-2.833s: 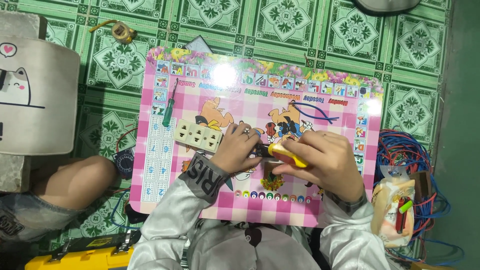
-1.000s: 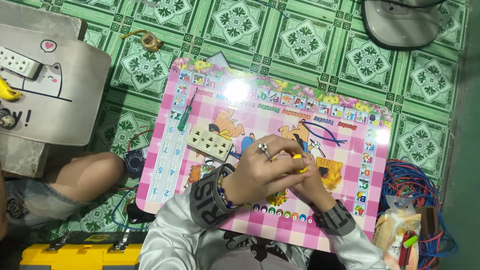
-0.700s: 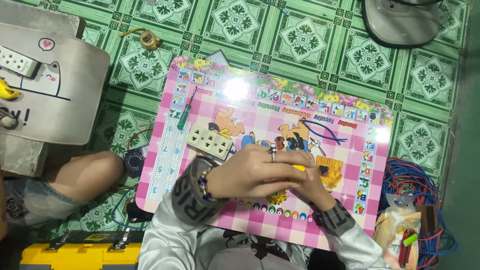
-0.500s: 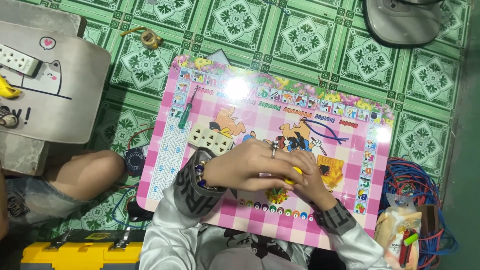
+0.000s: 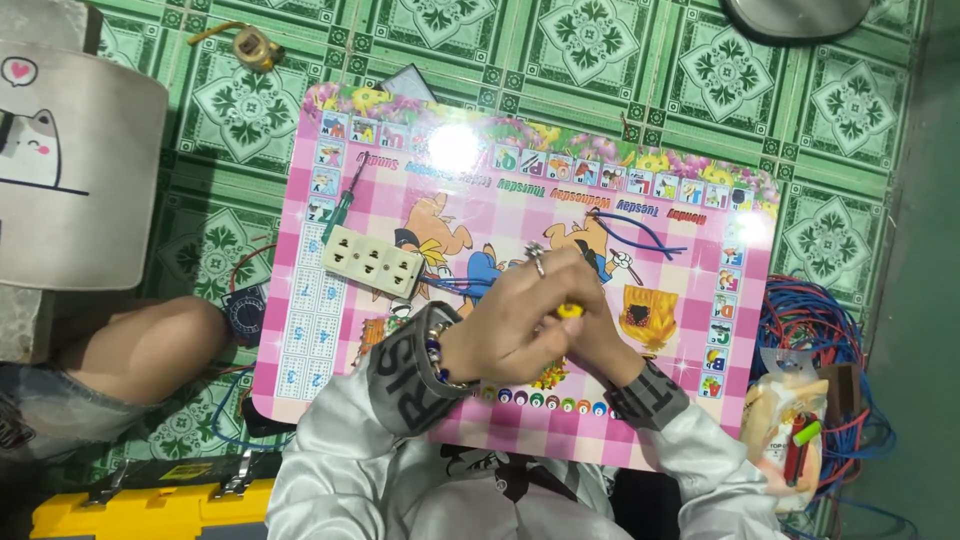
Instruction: Assembling or repairing a power strip using a manual screwdriver.
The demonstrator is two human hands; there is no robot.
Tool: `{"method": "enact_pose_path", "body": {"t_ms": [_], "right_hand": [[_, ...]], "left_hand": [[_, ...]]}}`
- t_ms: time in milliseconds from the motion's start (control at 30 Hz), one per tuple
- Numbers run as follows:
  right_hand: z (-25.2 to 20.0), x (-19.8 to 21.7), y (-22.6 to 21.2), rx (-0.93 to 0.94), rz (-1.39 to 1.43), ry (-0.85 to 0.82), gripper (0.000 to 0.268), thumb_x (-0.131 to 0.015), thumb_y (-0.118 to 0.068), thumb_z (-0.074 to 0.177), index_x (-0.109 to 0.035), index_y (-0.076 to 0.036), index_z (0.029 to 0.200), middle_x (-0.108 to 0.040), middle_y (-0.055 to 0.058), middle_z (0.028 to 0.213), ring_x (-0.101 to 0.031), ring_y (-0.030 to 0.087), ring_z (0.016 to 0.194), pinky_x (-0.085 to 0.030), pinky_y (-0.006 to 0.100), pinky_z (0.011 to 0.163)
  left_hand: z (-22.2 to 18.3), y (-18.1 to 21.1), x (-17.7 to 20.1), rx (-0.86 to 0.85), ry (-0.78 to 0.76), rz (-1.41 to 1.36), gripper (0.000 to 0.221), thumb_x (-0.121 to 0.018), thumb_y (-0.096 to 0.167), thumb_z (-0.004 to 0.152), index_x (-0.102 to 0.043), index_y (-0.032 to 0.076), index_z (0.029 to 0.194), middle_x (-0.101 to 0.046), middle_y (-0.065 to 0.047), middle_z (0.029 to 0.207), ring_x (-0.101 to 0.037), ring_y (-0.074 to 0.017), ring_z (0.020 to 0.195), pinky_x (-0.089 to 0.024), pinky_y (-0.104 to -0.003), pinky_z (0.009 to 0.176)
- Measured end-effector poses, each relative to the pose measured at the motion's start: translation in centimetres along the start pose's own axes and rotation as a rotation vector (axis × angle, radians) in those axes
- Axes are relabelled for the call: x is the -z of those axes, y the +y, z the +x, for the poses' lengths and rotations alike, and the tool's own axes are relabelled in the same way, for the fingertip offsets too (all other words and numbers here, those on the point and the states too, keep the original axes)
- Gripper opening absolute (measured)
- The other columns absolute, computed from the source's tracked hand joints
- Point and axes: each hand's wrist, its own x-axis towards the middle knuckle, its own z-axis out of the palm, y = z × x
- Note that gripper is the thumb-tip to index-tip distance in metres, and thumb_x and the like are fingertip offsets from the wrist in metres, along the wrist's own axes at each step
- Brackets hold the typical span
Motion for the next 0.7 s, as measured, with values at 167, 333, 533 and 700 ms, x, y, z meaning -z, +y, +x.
{"method": "enact_pose_path", "body": {"t_ms": [167,333,533,700], "right_hand": [[-4.2,0.0,9.6,0.094,-0.237,-0.021,0.046,-0.091,-0.043,0.072,-0.074,-0.007,0.095,-0.068,0.011,0.092,-0.062,0.036,0.1,-0.043,0.049,0.105],[-2.9,-0.8,6.2,0.267,-0.43,0.018,0.027,-0.082,-0.027,0.084,-0.074,-0.006,0.099,-0.069,0.008,0.092,-0.066,0.033,0.098,-0.048,0.049,0.095],[-2.1,-0.7,4.5,0.273,-0.421,0.012,0.03,-0.089,-0.017,0.076,-0.074,-0.006,0.099,-0.074,0.011,0.097,-0.068,0.034,0.103,-0.048,0.052,0.094],[-2.7,-0.4,6.2,0.274,-0.42,0.024,0.024,-0.087,-0.014,0.078,-0.075,-0.006,0.097,-0.073,0.01,0.095,-0.068,0.034,0.104,-0.046,0.05,0.096]], "left_hand": [[-0.6,-0.4,0.3,-0.025,0.02,-0.17,0.016,-0.073,0.029,0.085,-0.068,0.015,0.081,-0.057,0.005,0.071,-0.058,-0.017,0.06,-0.051,-0.03,0.057],[0.5,0.5,3.2,0.016,-0.155,-0.377,0.027,-0.082,0.017,0.084,-0.06,0.016,0.068,-0.053,0.003,0.054,-0.055,-0.0169,0.045,-0.042,-0.026,0.047],[1.1,0.2,5.1,0.116,-0.378,-0.576,0.027,-0.087,0.017,0.078,-0.063,0.015,0.065,-0.059,-0.001,0.052,-0.059,-0.0183,0.044,-0.046,-0.025,0.046],[0.7,0.0,4.7,0.122,-0.374,-0.508,0.023,-0.086,0.024,0.081,-0.065,0.015,0.075,-0.064,-0.003,0.061,-0.066,-0.021,0.054,-0.052,-0.028,0.054]]}}
